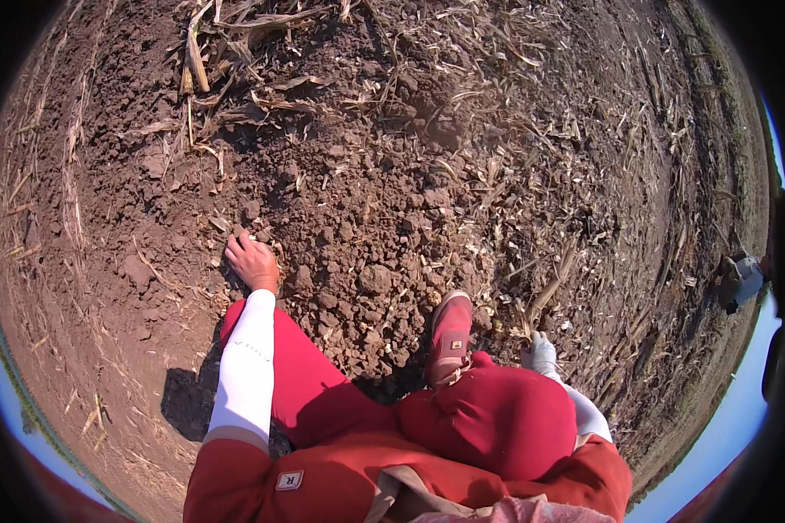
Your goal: The person repeatedly bends and reaches to pull dry corn stalks and debris from the soil surface, gathering them into small piles. The person moves along the field, clearing debris from multiple spots.
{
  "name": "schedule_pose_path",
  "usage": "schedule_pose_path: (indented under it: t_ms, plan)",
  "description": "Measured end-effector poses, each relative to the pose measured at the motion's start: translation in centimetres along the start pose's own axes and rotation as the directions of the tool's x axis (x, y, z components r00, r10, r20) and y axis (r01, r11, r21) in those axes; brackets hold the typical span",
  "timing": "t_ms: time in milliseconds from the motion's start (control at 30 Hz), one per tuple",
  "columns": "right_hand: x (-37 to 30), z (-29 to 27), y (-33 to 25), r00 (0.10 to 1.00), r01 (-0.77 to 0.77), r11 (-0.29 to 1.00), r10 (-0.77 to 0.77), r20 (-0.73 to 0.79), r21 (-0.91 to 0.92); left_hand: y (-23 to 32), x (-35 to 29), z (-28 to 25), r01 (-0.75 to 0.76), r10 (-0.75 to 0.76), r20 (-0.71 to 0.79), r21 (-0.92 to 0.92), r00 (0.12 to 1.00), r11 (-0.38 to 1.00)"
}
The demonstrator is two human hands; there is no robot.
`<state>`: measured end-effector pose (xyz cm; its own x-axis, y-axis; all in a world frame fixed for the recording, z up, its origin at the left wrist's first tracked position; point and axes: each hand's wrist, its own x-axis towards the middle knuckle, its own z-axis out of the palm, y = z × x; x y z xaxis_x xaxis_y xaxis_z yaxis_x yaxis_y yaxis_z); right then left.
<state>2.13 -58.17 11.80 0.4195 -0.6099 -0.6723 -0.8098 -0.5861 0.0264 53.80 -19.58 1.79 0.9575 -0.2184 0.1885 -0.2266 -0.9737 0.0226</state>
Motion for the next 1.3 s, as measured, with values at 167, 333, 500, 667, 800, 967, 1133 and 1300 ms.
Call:
schedule_pose_path:
  t_ms: [167,333,500,667,800,967,1133,1300]
  plan:
    - [-8.7,5.8,7.8,0.795,-0.365,0.915,0.403,0.453,-0.173,0.4,-0.1,0.3,-0.011,0.011,0.018,-0.002,1.0,1.0]
    - [-9.4,3.0,6.1,0.545,-0.219,0.921,0.389,0.743,-0.322,0.1,-0.1,0.6,-0.028,0.028,0.003,0.021,1.0,0.999]
    - [-0.4,-2.3,-3.7,0.834,0.018,0.971,0.118,0.539,-0.24,0.3,-0.2,-0.1,-0.028,0.028,0.004,0.018,1.0,0.999]
    - [14.6,-9.8,-13.3,0.845,0.402,0.878,-0.246,-0.476,0.261,0.7,0.0,0.2,-0.056,0.056,-0.018,0.009,0.998,0.998]
    - [23.7,-17.2,-19.0,0.678,0.495,0.863,-0.307,-0.668,0.106,0.0,0.1,0.8,-0.044,0.044,0.02,0.02,0.999,0.999]
    - [30.6,-21.6,-23.4,0.774,0.236,0.959,-0.283,-0.567,-0.156,-0.4,-0.1,1.5,-0.061,0.061,-0.005,-0.003,0.998,0.998]
    - [30.2,-22.7,-25.8,0.955,0.036,0.98,-0.091,-0.281,-0.196,-0.5,-0.2,1.1,-0.079,0.079,-0.011,0.012,0.997,0.997]
    - [26.5,-21.7,-25.1,0.924,0.121,0.978,-0.174,-0.34,-0.171,-0.9,-0.3,1.3,-0.075,0.075,-0.014,0.024,0.997,0.997]
